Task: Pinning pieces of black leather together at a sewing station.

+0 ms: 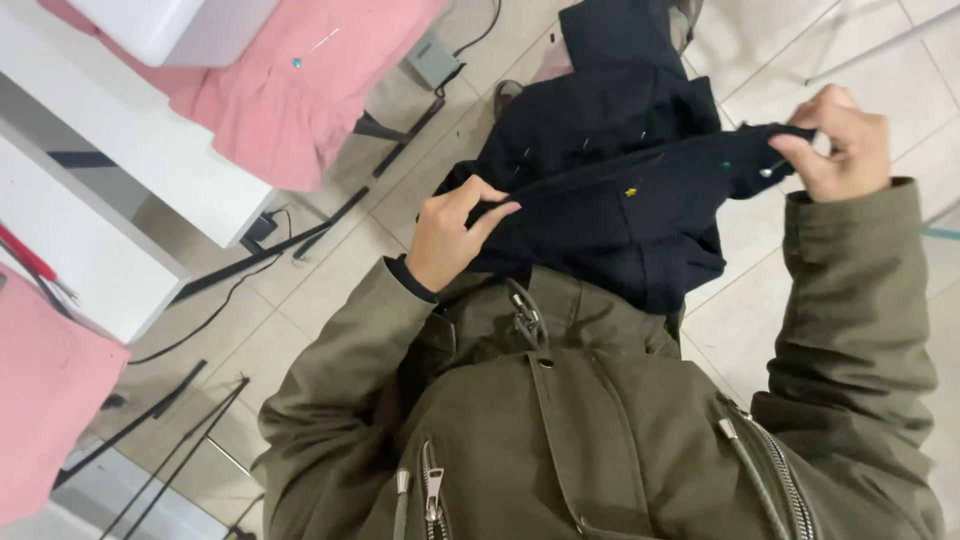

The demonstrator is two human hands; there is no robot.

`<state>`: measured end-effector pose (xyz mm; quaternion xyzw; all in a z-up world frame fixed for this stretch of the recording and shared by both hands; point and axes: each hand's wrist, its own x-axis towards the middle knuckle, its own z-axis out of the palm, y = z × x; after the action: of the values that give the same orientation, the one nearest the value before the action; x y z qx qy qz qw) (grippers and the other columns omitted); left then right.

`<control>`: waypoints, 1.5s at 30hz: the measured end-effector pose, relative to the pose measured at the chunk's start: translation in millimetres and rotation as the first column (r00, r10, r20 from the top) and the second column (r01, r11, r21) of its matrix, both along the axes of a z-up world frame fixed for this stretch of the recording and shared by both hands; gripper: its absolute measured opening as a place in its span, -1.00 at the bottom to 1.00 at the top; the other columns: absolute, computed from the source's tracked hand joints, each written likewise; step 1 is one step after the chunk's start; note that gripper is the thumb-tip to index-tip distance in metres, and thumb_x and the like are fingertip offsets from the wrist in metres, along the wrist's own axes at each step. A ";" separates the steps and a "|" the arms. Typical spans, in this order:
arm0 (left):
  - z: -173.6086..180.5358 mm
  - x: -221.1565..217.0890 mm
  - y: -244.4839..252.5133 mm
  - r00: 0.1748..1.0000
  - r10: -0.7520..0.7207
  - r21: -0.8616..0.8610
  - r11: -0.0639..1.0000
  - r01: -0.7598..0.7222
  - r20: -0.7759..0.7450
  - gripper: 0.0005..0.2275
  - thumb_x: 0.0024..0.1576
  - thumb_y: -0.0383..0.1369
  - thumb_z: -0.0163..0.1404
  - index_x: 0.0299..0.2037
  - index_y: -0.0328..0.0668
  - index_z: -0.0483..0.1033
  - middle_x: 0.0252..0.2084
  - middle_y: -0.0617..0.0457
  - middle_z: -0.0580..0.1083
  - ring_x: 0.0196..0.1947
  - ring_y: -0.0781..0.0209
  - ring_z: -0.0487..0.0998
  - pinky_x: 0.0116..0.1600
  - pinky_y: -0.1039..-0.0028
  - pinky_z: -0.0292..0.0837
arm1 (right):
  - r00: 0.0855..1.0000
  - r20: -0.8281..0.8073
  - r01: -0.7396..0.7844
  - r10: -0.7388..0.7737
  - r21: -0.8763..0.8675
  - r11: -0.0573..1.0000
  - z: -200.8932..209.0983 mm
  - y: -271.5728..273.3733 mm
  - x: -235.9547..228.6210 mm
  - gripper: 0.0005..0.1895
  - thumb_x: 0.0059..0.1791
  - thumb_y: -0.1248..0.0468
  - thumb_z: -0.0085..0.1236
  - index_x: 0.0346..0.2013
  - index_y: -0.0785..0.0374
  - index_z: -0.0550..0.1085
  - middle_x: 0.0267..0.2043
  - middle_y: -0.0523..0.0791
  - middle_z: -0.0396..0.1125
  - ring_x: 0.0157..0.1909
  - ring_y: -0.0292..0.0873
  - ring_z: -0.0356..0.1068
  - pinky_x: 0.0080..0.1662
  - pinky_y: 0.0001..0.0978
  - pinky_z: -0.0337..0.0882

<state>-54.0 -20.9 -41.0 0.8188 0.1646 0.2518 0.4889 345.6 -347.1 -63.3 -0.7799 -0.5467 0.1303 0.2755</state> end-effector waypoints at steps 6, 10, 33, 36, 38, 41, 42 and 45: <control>-22.5 15.2 -3.2 1.000 -0.008 -0.019 1.000 0.008 0.024 -0.85 0.20 -0.43 0.21 -0.18 -0.29 0.49 -0.28 -0.12 0.55 -0.30 -0.05 0.63 -0.22 0.32 0.49 | 0.999 -0.033 0.013 -0.017 -0.126 0.992 -11.5 44.2 -9.0 -0.66 0.19 0.12 0.35 -0.21 0.33 0.47 -0.26 -0.03 0.36 -0.25 -0.09 0.36 -0.14 -0.32 0.36; -22.5 18.1 -7.4 0.999 0.019 0.024 1.000 -0.018 -0.036 -0.86 0.20 -0.41 0.21 -0.19 -0.27 0.52 -0.33 -0.10 0.56 -0.34 -0.07 0.62 -0.28 0.29 0.48 | 0.971 0.100 -0.195 0.218 -0.203 0.960 7.3 108.0 -4.8 -0.69 0.07 0.09 0.37 -0.16 0.28 0.55 -0.24 -0.01 0.41 -0.19 0.01 0.42 -0.09 -0.17 0.43; -27.3 1.5 15.3 0.993 0.118 -0.084 0.989 -0.119 -0.017 -0.85 0.19 -0.38 0.20 -0.19 -0.27 0.51 -0.35 -0.10 0.56 -0.40 -0.02 0.62 -0.30 0.32 0.47 | 0.496 0.795 -0.604 0.350 0.026 0.797 117.1 378.3 -97.7 -0.80 -0.03 0.34 0.11 -0.14 0.28 0.59 -0.10 -0.17 0.44 -0.01 -0.20 0.46 -0.01 -0.36 0.41; -27.1 0.9 15.3 0.993 0.117 -0.079 0.990 -0.117 -0.008 -0.85 0.19 -0.39 0.20 -0.19 -0.26 0.51 -0.35 -0.10 0.56 -0.39 -0.03 0.61 -0.30 0.31 0.46 | 0.509 0.770 -0.630 0.384 0.030 0.776 121.9 369.6 -94.2 -0.79 -0.01 0.35 0.12 -0.11 0.32 0.58 -0.07 -0.13 0.44 0.00 -0.17 0.47 0.02 -0.36 0.44; -27.7 0.9 14.6 0.993 0.117 -0.078 0.990 -0.118 -0.011 -0.85 0.18 -0.39 0.20 -0.19 -0.27 0.51 -0.36 -0.11 0.56 -0.40 -0.04 0.61 -0.30 0.30 0.45 | 0.548 0.732 -0.640 0.405 0.056 0.766 120.4 364.7 -91.4 -0.77 0.00 0.39 0.11 -0.06 0.34 0.56 -0.02 -0.11 0.44 0.02 -0.15 0.47 0.04 -0.37 0.45; -27.9 2.3 13.9 0.993 0.108 -0.107 0.988 -0.113 -0.053 -0.85 0.17 -0.40 0.22 -0.20 -0.29 0.53 -0.39 -0.12 0.55 -0.43 -0.04 0.60 -0.33 0.30 0.44 | 0.681 0.608 -0.615 0.408 0.172 0.770 111.3 362.4 -85.9 -0.80 0.06 0.49 0.18 -0.01 0.38 0.56 -0.03 -0.07 0.44 -0.02 -0.10 0.48 0.01 -0.35 0.47; -28.0 2.9 13.3 0.994 0.108 -0.100 0.989 -0.111 -0.031 -0.85 0.17 -0.40 0.21 -0.20 -0.28 0.52 -0.37 -0.11 0.55 -0.42 -0.03 0.61 -0.32 0.31 0.45 | 0.750 0.516 -0.579 0.414 0.209 0.788 102.4 361.4 -80.6 -0.85 0.10 0.50 0.23 -0.02 0.39 0.57 -0.07 -0.05 0.46 -0.07 -0.10 0.49 -0.02 -0.33 0.47; -28.3 2.8 11.7 0.994 0.109 -0.089 0.990 -0.109 -0.004 -0.85 0.18 -0.40 0.20 -0.20 -0.28 0.51 -0.35 -0.10 0.56 -0.39 -0.03 0.63 -0.30 0.33 0.47 | 0.883 0.223 -0.467 0.414 0.314 0.826 76.5 358.1 -72.0 -0.91 0.18 0.54 0.24 -0.01 0.45 0.55 -0.08 -0.01 0.47 -0.08 -0.10 0.51 0.00 -0.32 0.50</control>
<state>-51.2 -9.1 -69.3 0.7859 0.2202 0.2709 0.5104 273.6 11.1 13.2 -0.5759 -0.7450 0.0315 0.3352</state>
